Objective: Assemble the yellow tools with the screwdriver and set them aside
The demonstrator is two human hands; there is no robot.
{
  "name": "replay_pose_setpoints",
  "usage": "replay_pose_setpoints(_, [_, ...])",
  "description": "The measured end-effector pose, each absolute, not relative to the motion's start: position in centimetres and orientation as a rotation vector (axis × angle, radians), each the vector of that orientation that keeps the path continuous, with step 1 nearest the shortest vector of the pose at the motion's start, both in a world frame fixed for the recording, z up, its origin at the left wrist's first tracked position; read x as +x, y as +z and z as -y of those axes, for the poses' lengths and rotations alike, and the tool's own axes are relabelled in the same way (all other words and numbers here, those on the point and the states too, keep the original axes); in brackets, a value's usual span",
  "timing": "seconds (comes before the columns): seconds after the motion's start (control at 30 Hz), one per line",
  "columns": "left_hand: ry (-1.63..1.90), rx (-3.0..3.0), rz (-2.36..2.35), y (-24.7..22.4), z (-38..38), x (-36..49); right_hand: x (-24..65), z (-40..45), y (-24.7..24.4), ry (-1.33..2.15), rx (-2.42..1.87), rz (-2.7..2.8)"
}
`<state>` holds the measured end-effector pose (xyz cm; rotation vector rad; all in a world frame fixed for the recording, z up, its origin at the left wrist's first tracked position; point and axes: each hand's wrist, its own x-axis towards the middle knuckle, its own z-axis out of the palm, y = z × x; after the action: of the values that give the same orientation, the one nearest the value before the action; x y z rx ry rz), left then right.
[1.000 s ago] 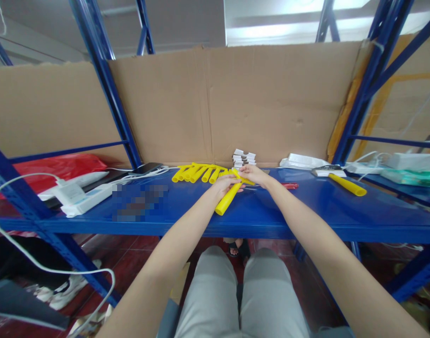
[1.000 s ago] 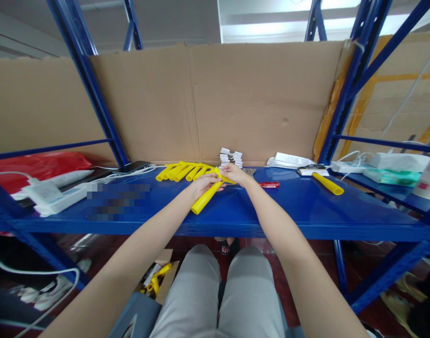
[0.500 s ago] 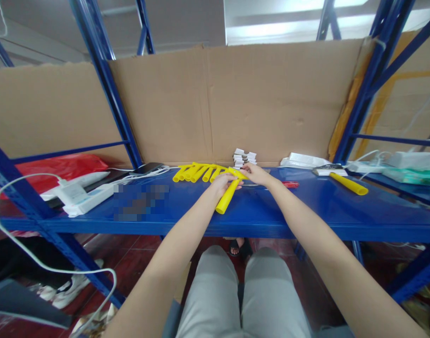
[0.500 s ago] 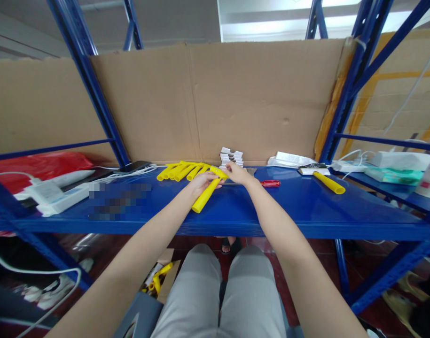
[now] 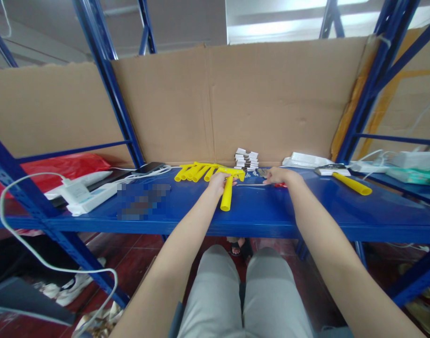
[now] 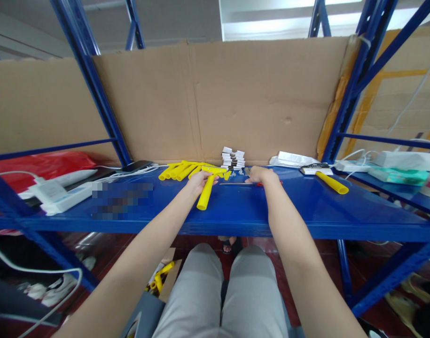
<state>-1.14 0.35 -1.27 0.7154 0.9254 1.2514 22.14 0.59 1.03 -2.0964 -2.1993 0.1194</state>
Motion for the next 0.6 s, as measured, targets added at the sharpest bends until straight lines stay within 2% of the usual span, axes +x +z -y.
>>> replay_pose_setpoints(0.27, [1.277, 0.719, -0.941, -1.5, -0.5, -1.0, 24.6, 0.6, 1.1, 0.192, -2.245, 2.184])
replay_pose_setpoints(0.6, [1.298, 0.722, -0.962, -1.4, -0.2, -0.9, 24.4, 0.7, 0.5, 0.129, -2.180, 2.213])
